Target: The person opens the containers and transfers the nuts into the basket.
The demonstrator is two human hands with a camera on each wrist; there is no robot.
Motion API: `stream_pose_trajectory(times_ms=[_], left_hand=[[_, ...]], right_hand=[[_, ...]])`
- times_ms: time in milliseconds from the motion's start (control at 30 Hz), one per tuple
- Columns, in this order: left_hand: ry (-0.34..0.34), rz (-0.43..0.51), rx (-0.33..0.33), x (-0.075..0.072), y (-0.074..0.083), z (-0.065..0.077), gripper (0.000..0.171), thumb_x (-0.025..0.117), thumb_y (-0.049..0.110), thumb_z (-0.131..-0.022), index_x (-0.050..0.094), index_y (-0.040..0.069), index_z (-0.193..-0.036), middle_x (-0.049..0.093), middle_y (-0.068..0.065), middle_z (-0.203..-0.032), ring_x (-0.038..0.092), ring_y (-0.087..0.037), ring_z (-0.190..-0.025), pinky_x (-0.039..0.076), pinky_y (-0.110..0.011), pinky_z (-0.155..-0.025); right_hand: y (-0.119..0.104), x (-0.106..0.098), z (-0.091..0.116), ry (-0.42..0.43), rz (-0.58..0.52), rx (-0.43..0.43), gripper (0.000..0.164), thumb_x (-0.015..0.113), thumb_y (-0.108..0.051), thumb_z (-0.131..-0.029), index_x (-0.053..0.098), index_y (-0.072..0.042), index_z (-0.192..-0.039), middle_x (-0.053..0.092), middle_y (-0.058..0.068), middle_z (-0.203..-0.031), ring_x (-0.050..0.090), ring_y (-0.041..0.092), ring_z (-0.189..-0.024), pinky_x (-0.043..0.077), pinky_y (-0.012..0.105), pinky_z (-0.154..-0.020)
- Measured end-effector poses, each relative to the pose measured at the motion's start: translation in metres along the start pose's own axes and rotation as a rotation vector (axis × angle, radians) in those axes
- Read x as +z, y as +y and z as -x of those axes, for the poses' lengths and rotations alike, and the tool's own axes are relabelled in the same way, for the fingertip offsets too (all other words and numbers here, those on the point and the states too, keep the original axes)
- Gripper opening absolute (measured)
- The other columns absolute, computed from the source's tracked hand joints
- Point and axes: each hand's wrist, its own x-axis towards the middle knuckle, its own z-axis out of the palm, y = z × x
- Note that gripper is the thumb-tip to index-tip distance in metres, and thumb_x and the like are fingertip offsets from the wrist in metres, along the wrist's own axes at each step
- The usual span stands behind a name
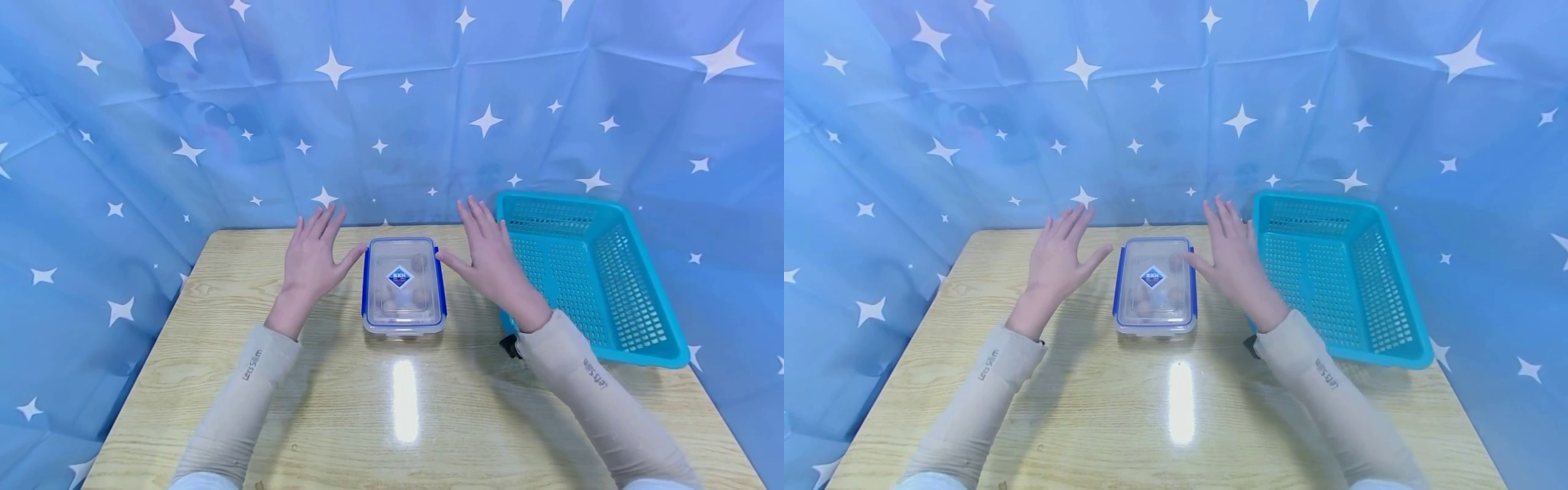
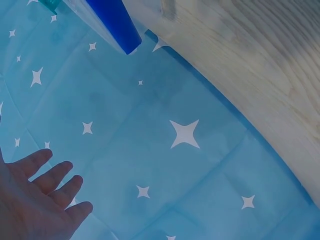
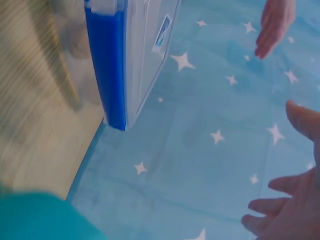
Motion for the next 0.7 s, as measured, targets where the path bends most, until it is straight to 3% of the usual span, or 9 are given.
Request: stream_pose_trajectory(times_ms=[400,700], left_hand=[[-0.024,-0.006,-0.006,0.007,0.003,0.003,0.079,0.045,0.067,-0.095,0.032,0.019,-0.157,0.033,-0.008,-0.163,0.027,-0.028,-0.153,0.014,-0.046,-0.129],[-0.035,0.022,-0.004,0.015,0.005,0.005,0.076,0.047,0.064,-0.096,0.035,0.018,-0.156,0.036,-0.008,-0.162,0.030,-0.027,-0.152,0.015,-0.044,-0.129]], right_hand=[[-0.007,0.024,0.007,-0.025,-0.075,-0.060,0.088,0.064,-0.043,-0.096,0.016,-0.007,-0.160,0.010,0.017,-0.168,0.008,0.039,-0.156,0.016,0.062,-0.124],[-0.013,0.038,0.012,-0.031,-0.121,-0.079,0.085,0.063,-0.043,-0.097,0.019,-0.004,-0.159,0.010,0.016,-0.168,0.010,0.037,-0.156,0.018,0.059,-0.125]])
